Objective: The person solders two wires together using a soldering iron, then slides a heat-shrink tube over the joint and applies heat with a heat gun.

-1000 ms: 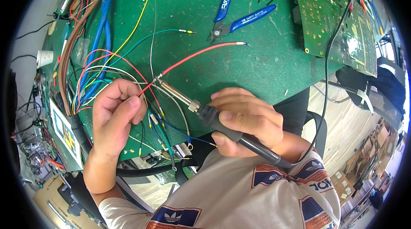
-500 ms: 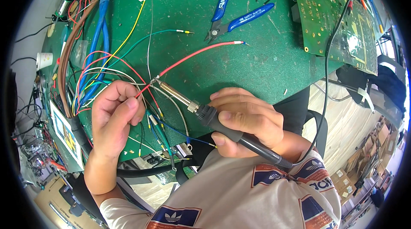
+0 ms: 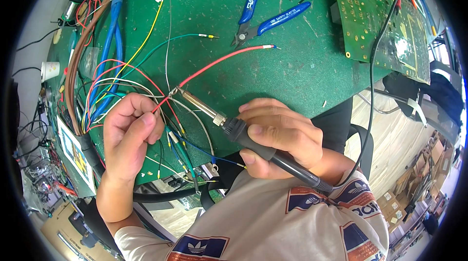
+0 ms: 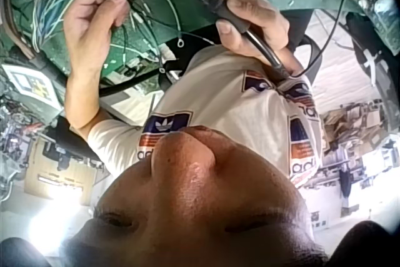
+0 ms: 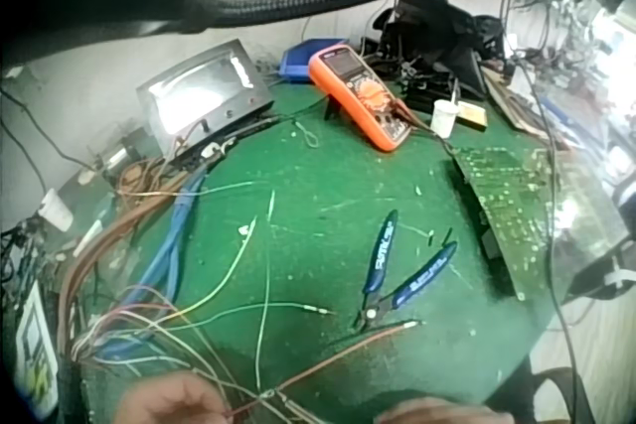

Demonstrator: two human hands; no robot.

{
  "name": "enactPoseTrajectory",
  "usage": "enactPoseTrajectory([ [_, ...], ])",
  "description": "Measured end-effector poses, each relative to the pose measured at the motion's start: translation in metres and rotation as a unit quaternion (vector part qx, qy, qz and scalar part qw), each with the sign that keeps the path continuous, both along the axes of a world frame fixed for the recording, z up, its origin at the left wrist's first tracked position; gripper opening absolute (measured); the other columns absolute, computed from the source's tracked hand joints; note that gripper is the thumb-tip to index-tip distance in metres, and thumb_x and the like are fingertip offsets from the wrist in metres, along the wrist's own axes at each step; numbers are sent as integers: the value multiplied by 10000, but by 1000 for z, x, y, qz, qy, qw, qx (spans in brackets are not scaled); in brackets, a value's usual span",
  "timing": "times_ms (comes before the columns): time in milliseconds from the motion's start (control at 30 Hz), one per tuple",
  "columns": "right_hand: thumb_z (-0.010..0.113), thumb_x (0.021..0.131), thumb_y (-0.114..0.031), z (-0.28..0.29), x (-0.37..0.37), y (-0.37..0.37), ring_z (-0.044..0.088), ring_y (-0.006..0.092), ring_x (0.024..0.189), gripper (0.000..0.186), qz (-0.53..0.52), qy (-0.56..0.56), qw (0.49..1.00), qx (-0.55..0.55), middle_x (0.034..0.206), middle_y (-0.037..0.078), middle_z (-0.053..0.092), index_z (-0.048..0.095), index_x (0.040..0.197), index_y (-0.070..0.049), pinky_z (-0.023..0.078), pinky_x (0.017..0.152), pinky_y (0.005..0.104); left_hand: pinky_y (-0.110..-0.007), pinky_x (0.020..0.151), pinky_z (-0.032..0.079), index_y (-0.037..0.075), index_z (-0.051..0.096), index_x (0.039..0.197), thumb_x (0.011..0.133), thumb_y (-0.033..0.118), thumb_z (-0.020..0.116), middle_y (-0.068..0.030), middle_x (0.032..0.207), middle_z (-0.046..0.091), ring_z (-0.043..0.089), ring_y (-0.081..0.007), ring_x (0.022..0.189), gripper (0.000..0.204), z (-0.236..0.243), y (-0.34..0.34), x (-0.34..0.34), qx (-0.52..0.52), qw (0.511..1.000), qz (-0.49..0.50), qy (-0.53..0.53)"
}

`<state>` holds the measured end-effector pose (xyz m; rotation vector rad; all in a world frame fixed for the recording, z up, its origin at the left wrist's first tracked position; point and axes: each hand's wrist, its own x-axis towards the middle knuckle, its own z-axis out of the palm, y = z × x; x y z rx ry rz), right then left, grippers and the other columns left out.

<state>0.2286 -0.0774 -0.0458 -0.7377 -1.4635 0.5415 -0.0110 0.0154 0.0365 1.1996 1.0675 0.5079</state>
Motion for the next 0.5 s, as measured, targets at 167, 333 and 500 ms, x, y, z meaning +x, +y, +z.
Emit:
enactPoseTrajectory([
  [167, 757, 820, -37, -1, -1, 1, 698, 371, 773, 358, 1, 4, 1000, -5, 827, 221, 653, 537, 1080, 72, 577, 768, 545, -220, 561, 333, 15, 556, 933, 951, 122, 598, 10, 719, 518, 435, -58, 622, 116, -2, 1, -3, -6, 1000, -4, -15],
  [333, 758, 818, -34, -2, 0, 1, 697, 371, 771, 364, 2, 9, 1000, -1, 834, 227, 654, 533, 1084, 71, 575, 771, 548, -239, 554, 322, 19, 537, 917, 952, 147, 583, -7, 689, 501, 424, -77, 602, 141, -3, 1, -2, 3, 1000, -7, -5],
  [500, 762, 814, -29, -1, -1, 1, 698, 369, 771, 374, 1, 6, 1000, -2, 834, 212, 649, 531, 1091, 70, 576, 771, 549, -240, 553, 317, 20, 532, 911, 954, 148, 580, -9, 687, 498, 419, -78, 601, 143, -2, 2, -2, 2, 1000, -9, -4],
])
